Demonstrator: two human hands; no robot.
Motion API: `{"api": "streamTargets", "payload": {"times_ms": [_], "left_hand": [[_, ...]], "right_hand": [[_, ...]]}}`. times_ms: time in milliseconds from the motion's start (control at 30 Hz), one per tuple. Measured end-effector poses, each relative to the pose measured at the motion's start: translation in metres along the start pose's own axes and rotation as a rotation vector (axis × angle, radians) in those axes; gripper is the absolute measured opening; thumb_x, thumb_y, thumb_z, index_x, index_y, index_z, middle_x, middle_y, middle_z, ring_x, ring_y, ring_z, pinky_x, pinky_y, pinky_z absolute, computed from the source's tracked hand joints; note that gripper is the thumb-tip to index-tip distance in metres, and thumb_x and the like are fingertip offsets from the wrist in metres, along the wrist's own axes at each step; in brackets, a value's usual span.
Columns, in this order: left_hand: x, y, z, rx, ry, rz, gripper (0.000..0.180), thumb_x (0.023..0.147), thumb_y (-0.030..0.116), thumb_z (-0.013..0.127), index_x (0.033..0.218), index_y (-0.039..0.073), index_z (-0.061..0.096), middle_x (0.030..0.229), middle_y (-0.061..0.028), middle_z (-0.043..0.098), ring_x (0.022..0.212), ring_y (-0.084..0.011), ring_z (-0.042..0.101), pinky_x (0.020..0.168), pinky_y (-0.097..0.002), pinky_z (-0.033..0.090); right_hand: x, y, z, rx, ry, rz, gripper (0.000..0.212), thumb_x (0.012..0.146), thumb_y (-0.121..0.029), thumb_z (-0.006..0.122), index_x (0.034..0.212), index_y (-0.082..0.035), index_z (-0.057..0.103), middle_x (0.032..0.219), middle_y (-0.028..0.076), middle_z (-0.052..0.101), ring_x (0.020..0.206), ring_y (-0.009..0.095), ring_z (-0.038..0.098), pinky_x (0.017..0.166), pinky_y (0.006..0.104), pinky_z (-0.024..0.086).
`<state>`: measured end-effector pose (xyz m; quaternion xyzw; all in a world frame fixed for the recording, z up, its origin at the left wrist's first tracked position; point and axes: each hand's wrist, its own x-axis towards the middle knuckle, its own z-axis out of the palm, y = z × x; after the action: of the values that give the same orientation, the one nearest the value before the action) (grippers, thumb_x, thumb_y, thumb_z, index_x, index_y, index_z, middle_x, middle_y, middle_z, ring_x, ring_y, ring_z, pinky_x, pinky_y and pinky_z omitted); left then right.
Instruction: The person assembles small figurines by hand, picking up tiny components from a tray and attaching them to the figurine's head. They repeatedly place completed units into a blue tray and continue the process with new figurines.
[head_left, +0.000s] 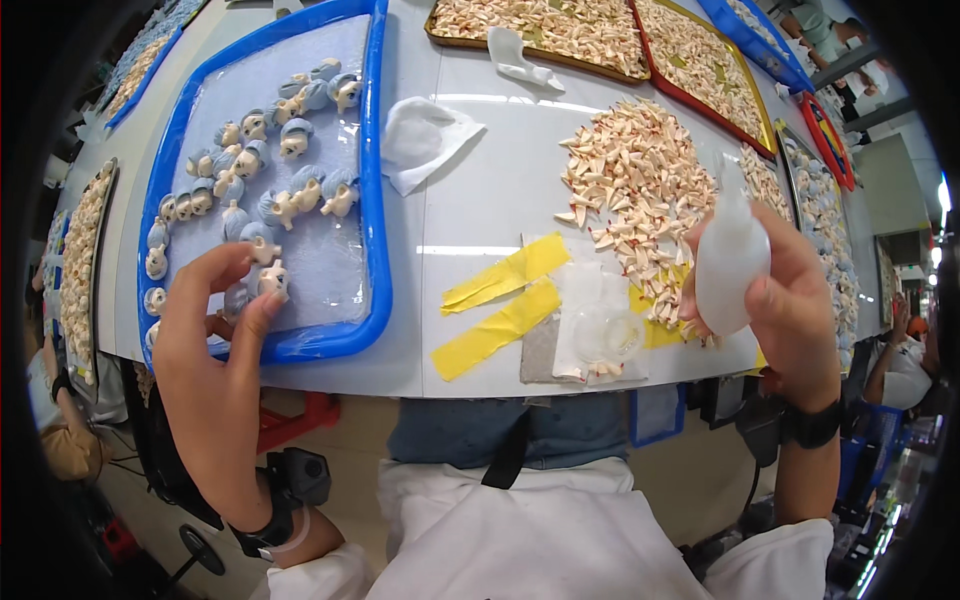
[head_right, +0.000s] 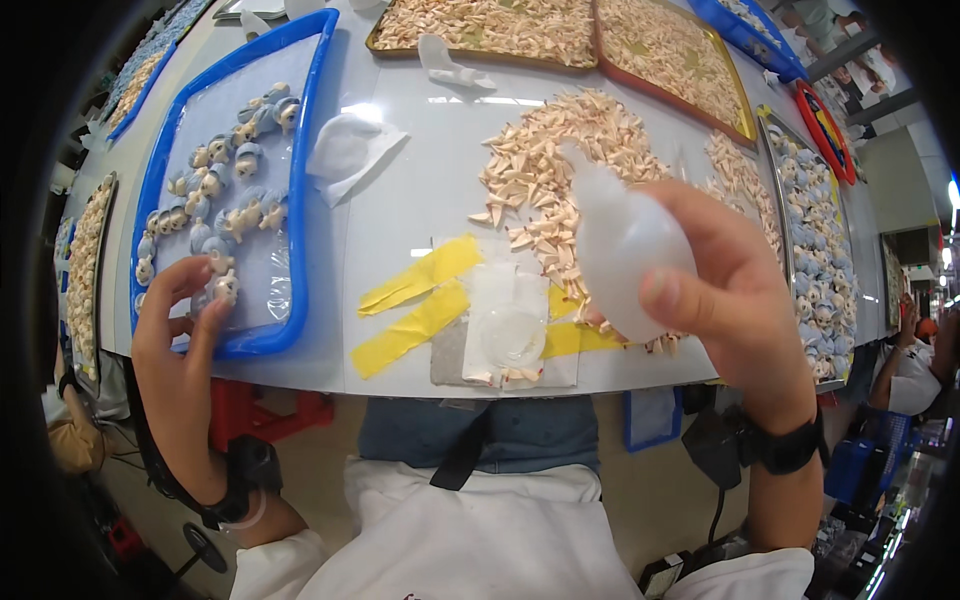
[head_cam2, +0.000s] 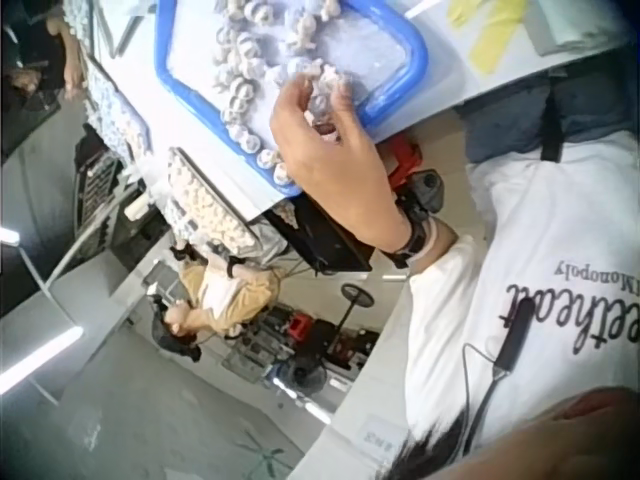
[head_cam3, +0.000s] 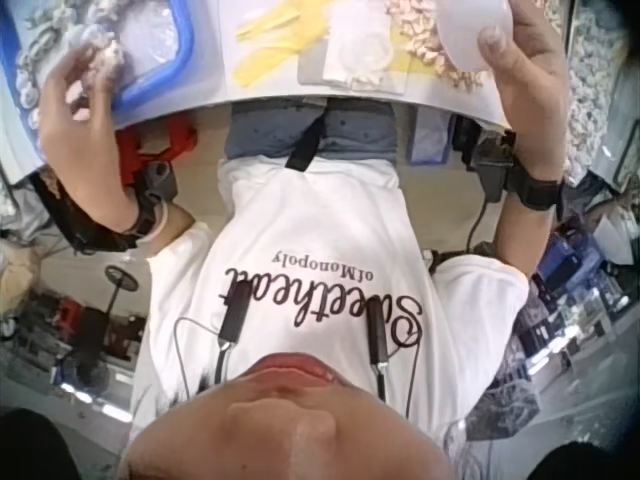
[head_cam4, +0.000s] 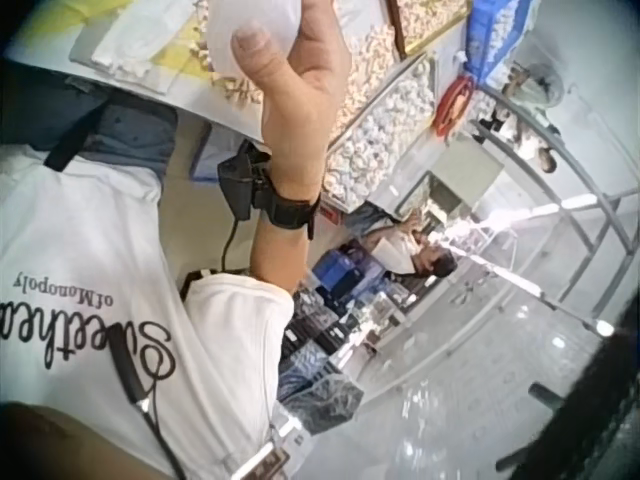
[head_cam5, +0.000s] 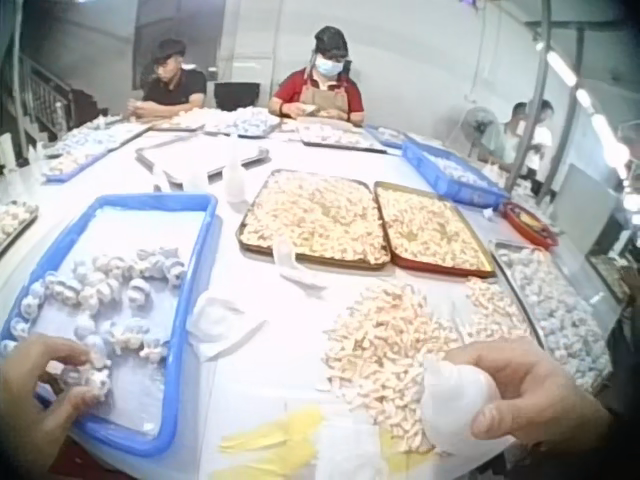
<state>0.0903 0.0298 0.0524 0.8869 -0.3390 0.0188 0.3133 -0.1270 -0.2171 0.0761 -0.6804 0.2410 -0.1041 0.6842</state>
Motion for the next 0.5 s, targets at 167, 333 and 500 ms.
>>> {"api": "streamTargets", "payload": {"times_ms": [167,333,500], "left_hand": [[0.0,-0.002,0.004,0.007,-0.025,0.191,0.019,0.075,-0.001,0.058,0.095,0.0,0.058,0.094,-0.0085,0.06,0.077,-0.0179,0.056,0.062,-0.0264,0.042],[0.001,-0.004,0.004,-0.013,-0.051,0.14,0.019,0.076,0.001,0.058,0.095,0.0,0.058,0.092,-0.009,0.06,0.079,-0.0164,0.055,0.064,-0.0252,0.04],[0.0,-0.005,0.008,0.003,-0.038,0.141,0.018,0.079,0.003,0.057,0.096,-0.001,0.058,0.091,-0.0082,0.059,0.078,-0.0154,0.052,0.066,-0.0252,0.038]], "right_hand": [[-0.014,0.014,-0.007,-0.117,0.103,-0.033,0.047,0.062,-0.021,0.072,0.1,-0.001,0.053,0.086,0.005,0.059,0.076,0.012,0.056,0.069,0.0206,0.042],[-0.015,0.023,-0.002,-0.071,0.198,-0.021,0.061,0.057,-0.039,0.077,0.097,-0.003,0.048,0.088,0.011,0.057,0.082,0.015,0.057,0.071,0.0251,0.045],[-0.016,0.024,-0.004,-0.068,0.219,-0.053,0.059,0.064,-0.04,0.073,0.1,-0.001,0.048,0.09,0.013,0.057,0.084,0.019,0.058,0.072,0.0271,0.045]]}}
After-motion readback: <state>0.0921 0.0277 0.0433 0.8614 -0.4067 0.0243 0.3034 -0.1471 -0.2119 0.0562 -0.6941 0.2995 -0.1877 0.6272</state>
